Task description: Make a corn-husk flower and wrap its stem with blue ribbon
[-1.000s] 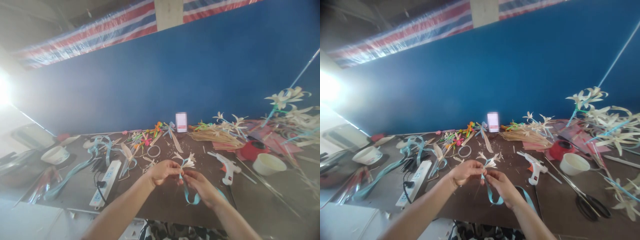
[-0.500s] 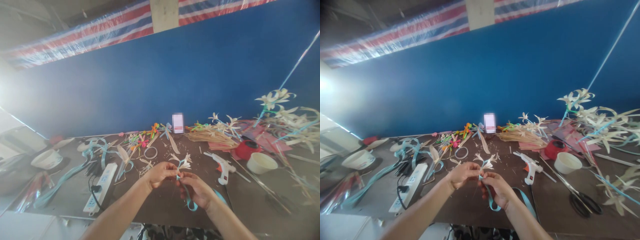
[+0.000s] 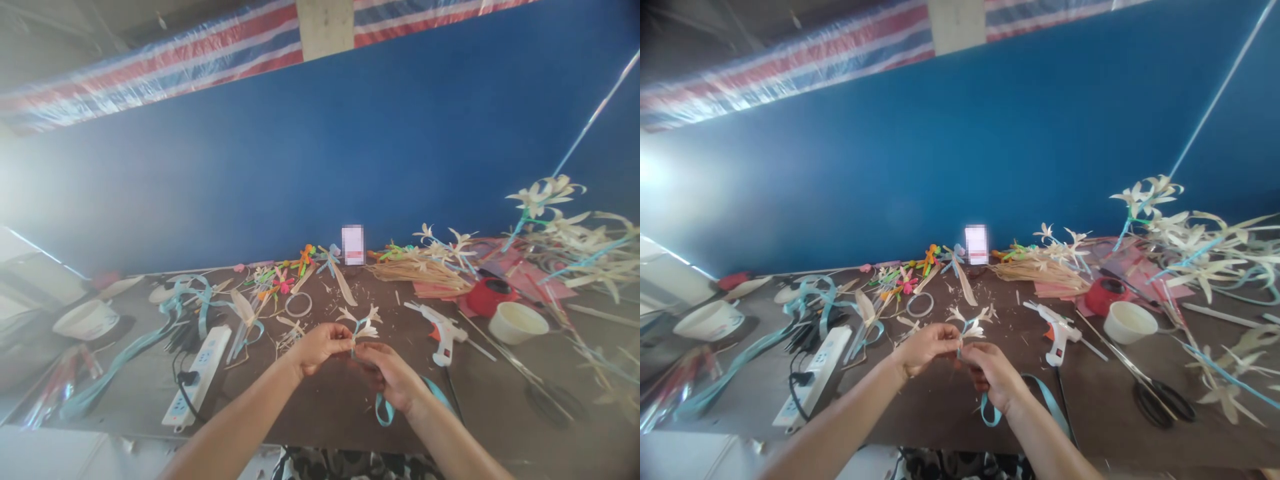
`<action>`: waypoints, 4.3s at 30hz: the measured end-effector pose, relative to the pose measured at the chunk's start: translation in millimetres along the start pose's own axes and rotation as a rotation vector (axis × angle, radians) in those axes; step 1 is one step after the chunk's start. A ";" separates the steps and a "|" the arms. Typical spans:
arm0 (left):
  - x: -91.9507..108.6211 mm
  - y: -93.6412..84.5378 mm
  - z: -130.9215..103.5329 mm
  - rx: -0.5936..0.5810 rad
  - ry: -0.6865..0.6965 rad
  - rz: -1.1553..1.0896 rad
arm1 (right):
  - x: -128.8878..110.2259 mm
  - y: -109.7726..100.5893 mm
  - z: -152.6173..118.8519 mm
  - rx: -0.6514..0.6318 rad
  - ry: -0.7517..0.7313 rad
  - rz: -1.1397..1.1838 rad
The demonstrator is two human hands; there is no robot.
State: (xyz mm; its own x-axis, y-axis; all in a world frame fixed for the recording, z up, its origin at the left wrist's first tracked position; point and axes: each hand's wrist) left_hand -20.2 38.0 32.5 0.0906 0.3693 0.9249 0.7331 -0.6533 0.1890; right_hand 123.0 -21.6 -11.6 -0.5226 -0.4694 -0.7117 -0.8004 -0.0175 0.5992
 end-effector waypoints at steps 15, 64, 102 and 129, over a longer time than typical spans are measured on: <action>-8.1 -3.0 6.8 -0.020 -0.123 -0.134 | 6.0 -14.9 10.4 0.063 -0.125 -0.141; 21.6 -109.2 -25.4 0.513 0.244 -0.485 | -27.7 -106.0 -90.8 0.383 -0.375 -1.233; -3.0 19.2 -22.7 0.193 0.203 0.088 | -23.1 18.6 -25.7 0.022 -0.297 -0.389; -16.6 16.0 -11.3 0.198 0.154 0.076 | -9.4 -3.5 -13.0 0.157 -0.316 -0.637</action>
State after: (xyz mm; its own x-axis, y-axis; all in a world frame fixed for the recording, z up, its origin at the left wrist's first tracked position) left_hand -17.6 14.0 23.9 0.0574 0.2090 0.9762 0.8474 -0.5272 0.0631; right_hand 134.5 -28.6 -2.2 0.0181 -0.1322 -0.9911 -0.9979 -0.0648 -0.0096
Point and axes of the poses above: each hand's wrist, its own z-axis towards the middle knuckle, its own y-axis out of the palm, x = y × z, and after that the axes turned 1 degree about -x, right-handed
